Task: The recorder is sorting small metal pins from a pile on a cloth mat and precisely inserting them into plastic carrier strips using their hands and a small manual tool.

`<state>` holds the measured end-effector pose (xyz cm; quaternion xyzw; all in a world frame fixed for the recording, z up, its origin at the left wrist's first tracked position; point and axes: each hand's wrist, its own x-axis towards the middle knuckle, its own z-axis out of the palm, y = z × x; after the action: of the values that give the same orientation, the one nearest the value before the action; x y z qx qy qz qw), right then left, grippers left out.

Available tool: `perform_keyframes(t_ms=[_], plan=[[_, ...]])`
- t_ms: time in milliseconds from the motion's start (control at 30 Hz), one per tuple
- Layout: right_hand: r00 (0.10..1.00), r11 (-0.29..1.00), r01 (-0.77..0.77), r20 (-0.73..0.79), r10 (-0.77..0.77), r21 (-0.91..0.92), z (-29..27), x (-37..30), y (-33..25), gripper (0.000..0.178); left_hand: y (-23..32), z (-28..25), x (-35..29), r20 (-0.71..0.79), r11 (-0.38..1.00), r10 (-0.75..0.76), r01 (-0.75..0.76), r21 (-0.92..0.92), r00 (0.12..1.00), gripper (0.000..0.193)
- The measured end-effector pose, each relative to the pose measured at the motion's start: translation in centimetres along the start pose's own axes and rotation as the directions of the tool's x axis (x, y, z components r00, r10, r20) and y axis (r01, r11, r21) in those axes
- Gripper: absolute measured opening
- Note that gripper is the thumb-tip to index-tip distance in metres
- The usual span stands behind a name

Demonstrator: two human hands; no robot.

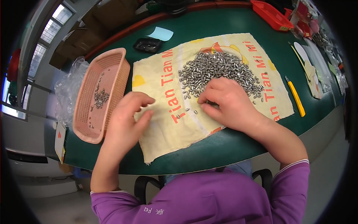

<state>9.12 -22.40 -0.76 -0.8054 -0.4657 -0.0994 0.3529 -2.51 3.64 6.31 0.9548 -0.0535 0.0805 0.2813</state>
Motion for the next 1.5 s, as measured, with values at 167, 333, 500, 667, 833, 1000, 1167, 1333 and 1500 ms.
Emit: perform_keyframes(t_ms=[167,333,500,667,833,1000,1167,1333,1500], plan=[[0.997,0.999,0.049,0.065,-0.048,-0.019,1.1,-0.3,-0.8,0.012,0.6,5.9,1.7,0.095,0.98,0.198,-0.199,-0.005,0.976,0.045],[0.994,0.997,0.065,0.09,-0.062,-0.031,1.2,-0.5,-0.7,0.008,0.5,7.6,2.4,0.122,0.989,0.14,-0.133,-0.064,0.983,0.048],[0.993,0.998,0.068,0.101,-0.067,-0.006,0.8,-0.4,-0.4,0.005,0.3,8.0,1.8,0.178,0.977,0.115,-0.079,-0.2,0.977,0.049],[0.98,0.989,0.137,0.137,-0.144,0.057,0.9,-0.3,-0.2,0.011,0.0,6.6,1.4,0.055,0.977,0.179,-0.171,-0.129,0.982,0.045],[0.971,0.986,0.162,0.168,-0.168,0.05,0.8,0.0,-0.4,0.014,-0.2,5.1,0.7,0.128,0.997,0.076,-0.074,-0.02,0.989,0.024],[0.999,0.999,0.035,0.033,-0.035,-0.004,-0.3,0.5,0.2,0.016,-0.5,6.1,0.6,0.094,0.996,0.088,-0.089,0.006,0.992,0.02],[0.995,0.999,0.05,0.086,-0.049,-0.014,-0.3,0.2,0.2,0.011,-0.4,5.9,0.5,0.116,0.996,0.079,-0.082,0.02,0.99,0.019],[0.99,0.995,0.062,0.134,-0.051,-0.076,-0.1,0.0,0.0,0.016,0.4,6.4,0.5,0.073,0.989,0.144,-0.14,-0.052,0.987,0.019],[0.987,0.999,0.043,0.158,-0.042,-0.004,-0.3,-0.1,-0.5,0.017,-0.2,7.7,0.2,0.061,0.99,0.14,-0.14,0.004,0.988,0.025]])
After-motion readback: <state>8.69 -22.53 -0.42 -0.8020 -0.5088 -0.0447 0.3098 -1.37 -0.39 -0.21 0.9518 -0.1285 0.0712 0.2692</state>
